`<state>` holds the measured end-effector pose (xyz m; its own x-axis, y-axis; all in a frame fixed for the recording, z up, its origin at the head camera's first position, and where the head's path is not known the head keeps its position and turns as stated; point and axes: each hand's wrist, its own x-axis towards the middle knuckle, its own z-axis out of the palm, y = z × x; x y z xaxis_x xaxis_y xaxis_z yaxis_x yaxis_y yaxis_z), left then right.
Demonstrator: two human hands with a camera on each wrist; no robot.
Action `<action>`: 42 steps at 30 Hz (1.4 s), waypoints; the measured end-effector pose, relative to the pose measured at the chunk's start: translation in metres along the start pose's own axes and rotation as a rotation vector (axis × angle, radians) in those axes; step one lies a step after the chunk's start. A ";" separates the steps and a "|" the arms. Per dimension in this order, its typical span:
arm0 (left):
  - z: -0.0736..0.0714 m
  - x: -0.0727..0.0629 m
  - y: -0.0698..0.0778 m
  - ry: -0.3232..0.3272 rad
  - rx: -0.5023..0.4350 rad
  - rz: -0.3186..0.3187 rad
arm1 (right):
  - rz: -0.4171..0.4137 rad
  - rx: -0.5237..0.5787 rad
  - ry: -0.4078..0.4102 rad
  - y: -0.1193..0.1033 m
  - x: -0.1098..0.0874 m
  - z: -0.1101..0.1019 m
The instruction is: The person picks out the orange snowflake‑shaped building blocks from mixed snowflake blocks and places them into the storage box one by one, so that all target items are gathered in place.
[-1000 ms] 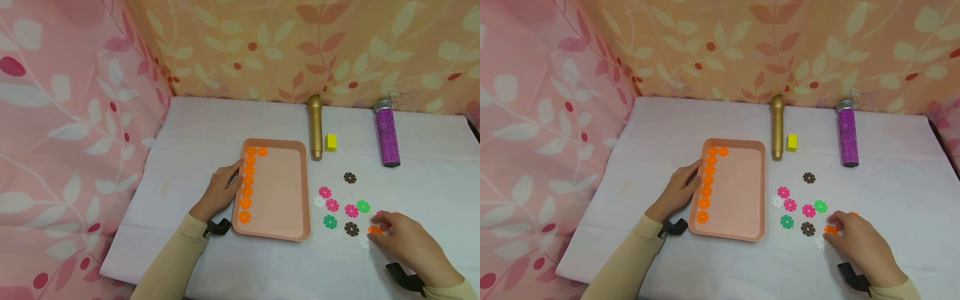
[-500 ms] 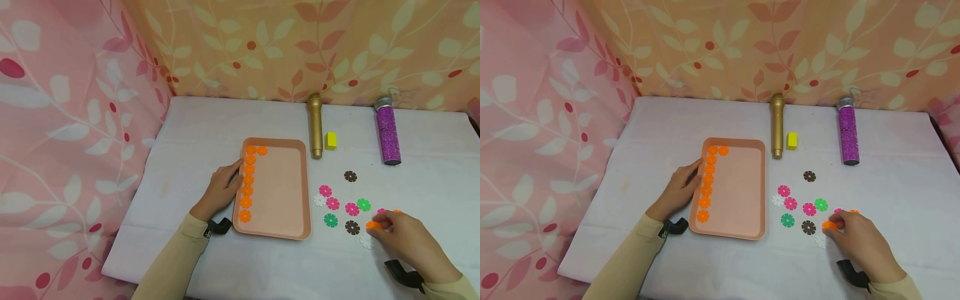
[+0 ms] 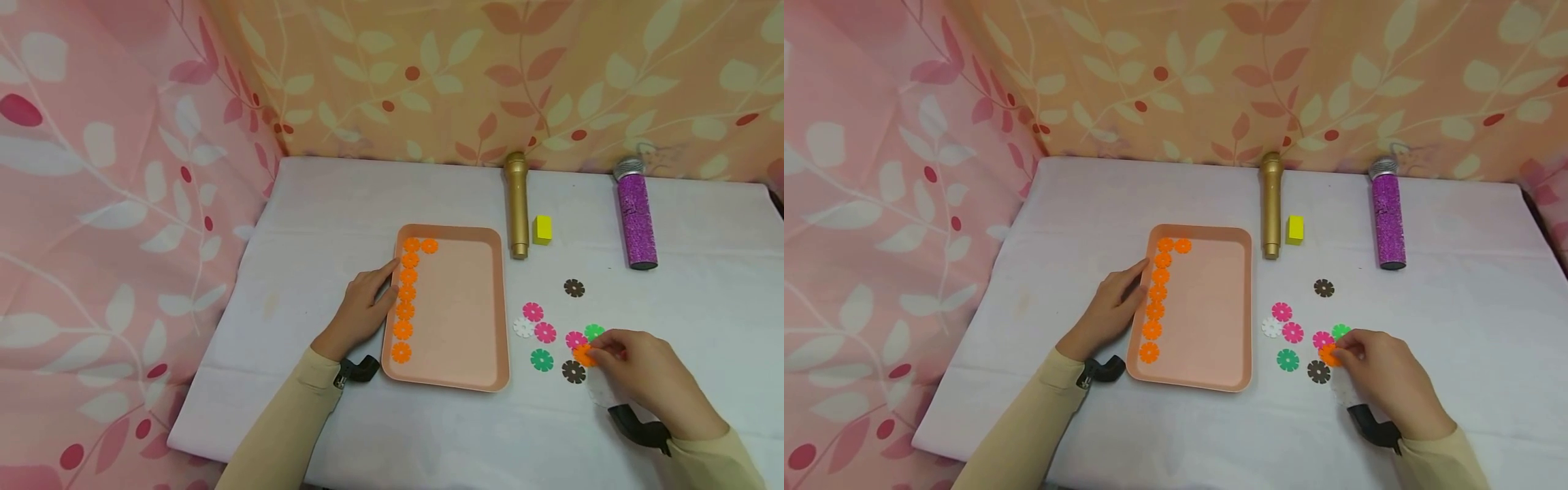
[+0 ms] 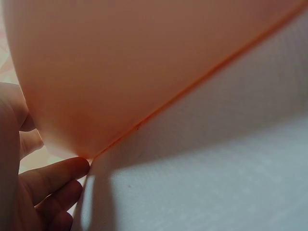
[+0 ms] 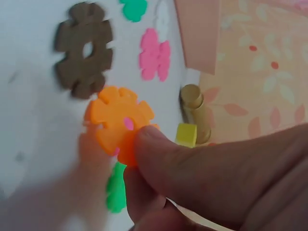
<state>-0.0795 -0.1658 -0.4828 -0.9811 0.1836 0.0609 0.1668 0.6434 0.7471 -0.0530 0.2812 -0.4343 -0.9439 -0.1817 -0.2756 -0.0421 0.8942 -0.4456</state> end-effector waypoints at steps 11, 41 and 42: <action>-0.001 0.002 0.002 -0.009 0.011 0.001 | -0.009 0.038 0.042 -0.025 0.010 -0.005; 0.000 0.000 0.000 0.002 0.018 0.006 | -0.160 0.241 0.014 -0.122 0.074 -0.013; 0.000 0.000 0.000 0.003 0.016 0.009 | -0.169 0.250 0.017 -0.125 0.076 -0.012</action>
<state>-0.0796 -0.1657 -0.4827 -0.9799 0.1869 0.0697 0.1770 0.6534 0.7361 -0.1239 0.1604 -0.3894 -0.9358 -0.3110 -0.1662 -0.1195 0.7231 -0.6804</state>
